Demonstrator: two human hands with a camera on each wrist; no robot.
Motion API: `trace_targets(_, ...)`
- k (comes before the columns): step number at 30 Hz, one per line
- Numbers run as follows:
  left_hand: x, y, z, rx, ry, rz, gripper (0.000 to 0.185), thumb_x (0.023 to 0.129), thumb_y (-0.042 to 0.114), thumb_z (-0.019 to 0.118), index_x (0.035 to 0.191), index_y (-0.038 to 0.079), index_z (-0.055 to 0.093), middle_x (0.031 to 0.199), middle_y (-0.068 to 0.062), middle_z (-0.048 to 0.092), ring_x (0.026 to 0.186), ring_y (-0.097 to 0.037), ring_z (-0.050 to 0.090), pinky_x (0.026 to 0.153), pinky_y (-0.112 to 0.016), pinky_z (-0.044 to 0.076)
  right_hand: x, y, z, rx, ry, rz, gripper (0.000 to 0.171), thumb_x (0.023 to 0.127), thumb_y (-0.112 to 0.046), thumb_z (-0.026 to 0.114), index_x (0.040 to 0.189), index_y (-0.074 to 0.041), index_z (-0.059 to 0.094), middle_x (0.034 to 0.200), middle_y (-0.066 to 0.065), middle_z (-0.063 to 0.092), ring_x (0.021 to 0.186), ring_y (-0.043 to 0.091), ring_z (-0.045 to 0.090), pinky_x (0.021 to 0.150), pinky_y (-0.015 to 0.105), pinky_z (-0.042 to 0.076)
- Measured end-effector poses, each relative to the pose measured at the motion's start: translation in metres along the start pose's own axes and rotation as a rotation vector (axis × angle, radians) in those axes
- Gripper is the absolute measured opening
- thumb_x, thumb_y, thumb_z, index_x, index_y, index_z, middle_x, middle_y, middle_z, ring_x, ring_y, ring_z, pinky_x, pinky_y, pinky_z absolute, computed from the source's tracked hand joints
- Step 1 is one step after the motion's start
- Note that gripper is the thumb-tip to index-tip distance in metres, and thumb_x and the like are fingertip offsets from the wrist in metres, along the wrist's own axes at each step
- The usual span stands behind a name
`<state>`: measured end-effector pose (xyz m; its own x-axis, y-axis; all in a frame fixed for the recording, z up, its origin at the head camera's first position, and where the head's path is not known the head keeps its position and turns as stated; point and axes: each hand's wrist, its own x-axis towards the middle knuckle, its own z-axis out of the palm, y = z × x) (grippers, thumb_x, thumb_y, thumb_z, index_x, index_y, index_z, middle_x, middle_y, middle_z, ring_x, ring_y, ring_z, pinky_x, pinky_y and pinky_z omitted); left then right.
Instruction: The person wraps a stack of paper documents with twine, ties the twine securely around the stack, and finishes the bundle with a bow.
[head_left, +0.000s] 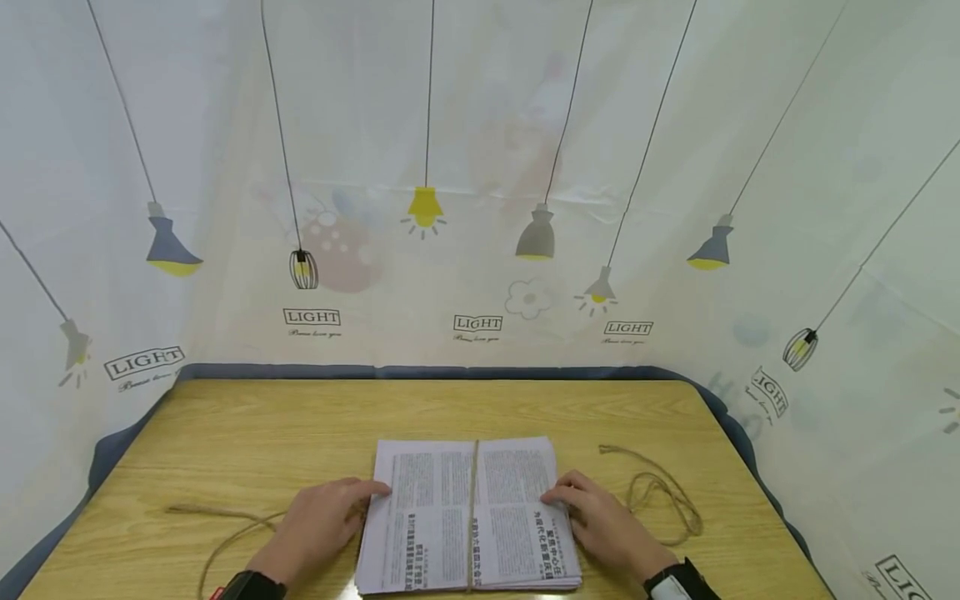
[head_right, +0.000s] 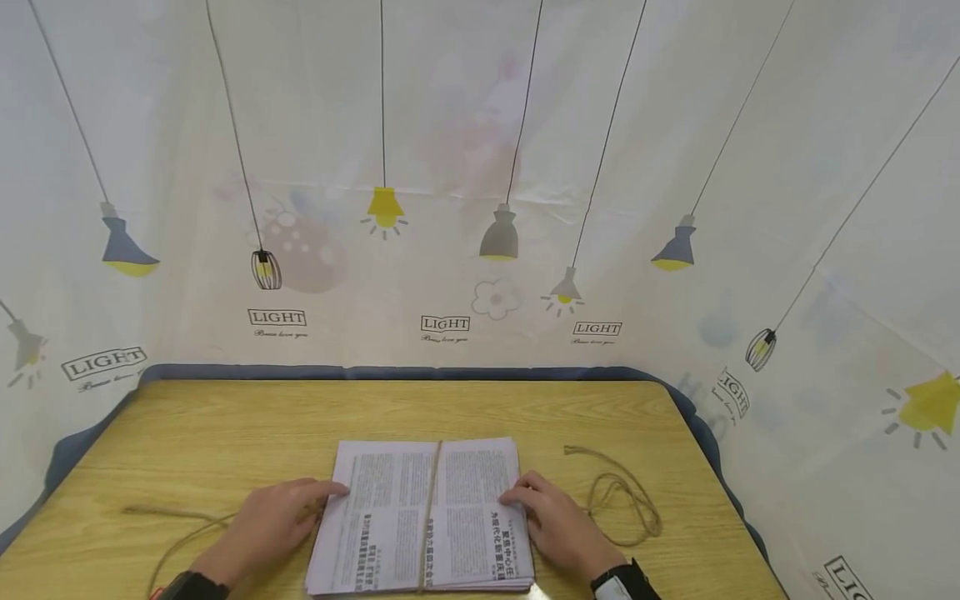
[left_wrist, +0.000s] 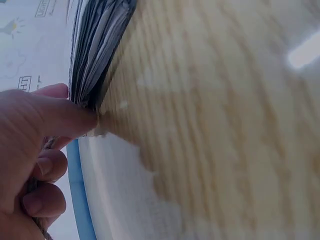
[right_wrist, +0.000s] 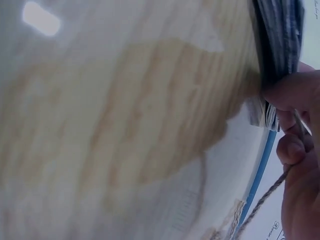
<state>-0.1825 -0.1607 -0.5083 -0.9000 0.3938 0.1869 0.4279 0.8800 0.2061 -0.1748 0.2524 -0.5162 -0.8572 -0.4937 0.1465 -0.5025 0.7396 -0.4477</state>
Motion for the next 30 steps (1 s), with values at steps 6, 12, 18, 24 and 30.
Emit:
trace_targets(6,0.002,0.002,0.001,-0.055,-0.046,-0.07,0.03,0.089,0.019,0.061,0.112,0.038,0.07,0.109,0.014,0.072,0.075,0.002,0.052,0.064,-0.02,0.041,0.002,0.004,-0.001,0.063,-0.026,0.054,0.037,0.09,0.003,0.059,0.115,-0.023,0.07,0.113,-0.009,0.057,0.098,0.004,0.056,0.08,0.023,0.05)
trace_targets(12,0.004,0.001,0.003,-0.102,-0.121,-0.151,0.053,0.085,0.059,0.065,0.129,0.031,0.061,0.119,0.005,0.069,0.095,-0.012,0.066,0.082,-0.037,0.053,0.006,0.005,-0.001,0.158,-0.039,0.113,0.021,0.095,-0.014,0.06,0.112,-0.023,0.068,0.103,-0.006,0.055,0.084,0.005,0.049,0.07,0.02,0.043)
trace_targets(18,0.008,0.003,0.004,-0.133,-0.188,-0.196,0.079,0.076,0.068,0.067,0.139,0.024,0.053,0.122,0.001,0.065,0.092,-0.007,0.06,0.087,-0.042,0.052,0.008,0.004,0.0,0.125,-0.072,0.175,0.041,0.09,-0.042,0.067,0.124,-0.021,0.058,0.095,-0.003,0.05,0.078,0.007,0.045,0.068,0.021,0.038)
trace_targets(24,0.009,0.003,0.004,-0.141,-0.195,-0.195,0.076,0.076,0.066,0.068,0.139,0.026,0.054,0.125,-0.003,0.065,0.106,-0.02,0.065,0.09,-0.046,0.051,0.013,0.0,-0.003,0.146,-0.12,0.217,0.047,0.09,-0.039,0.068,0.132,-0.02,0.058,0.088,-0.004,0.051,0.076,0.008,0.043,0.066,0.023,0.036)
trace_targets(30,0.008,0.0,0.005,-0.155,-0.185,-0.181,0.074,0.076,0.065,0.069,0.139,0.028,0.055,0.12,0.0,0.067,0.096,-0.013,0.064,0.083,-0.041,0.052,0.014,0.002,-0.002,0.175,-0.135,0.201,0.044,0.093,-0.035,0.066,0.132,-0.018,0.059,0.078,-0.009,0.051,0.068,0.001,0.045,0.061,0.021,0.038)
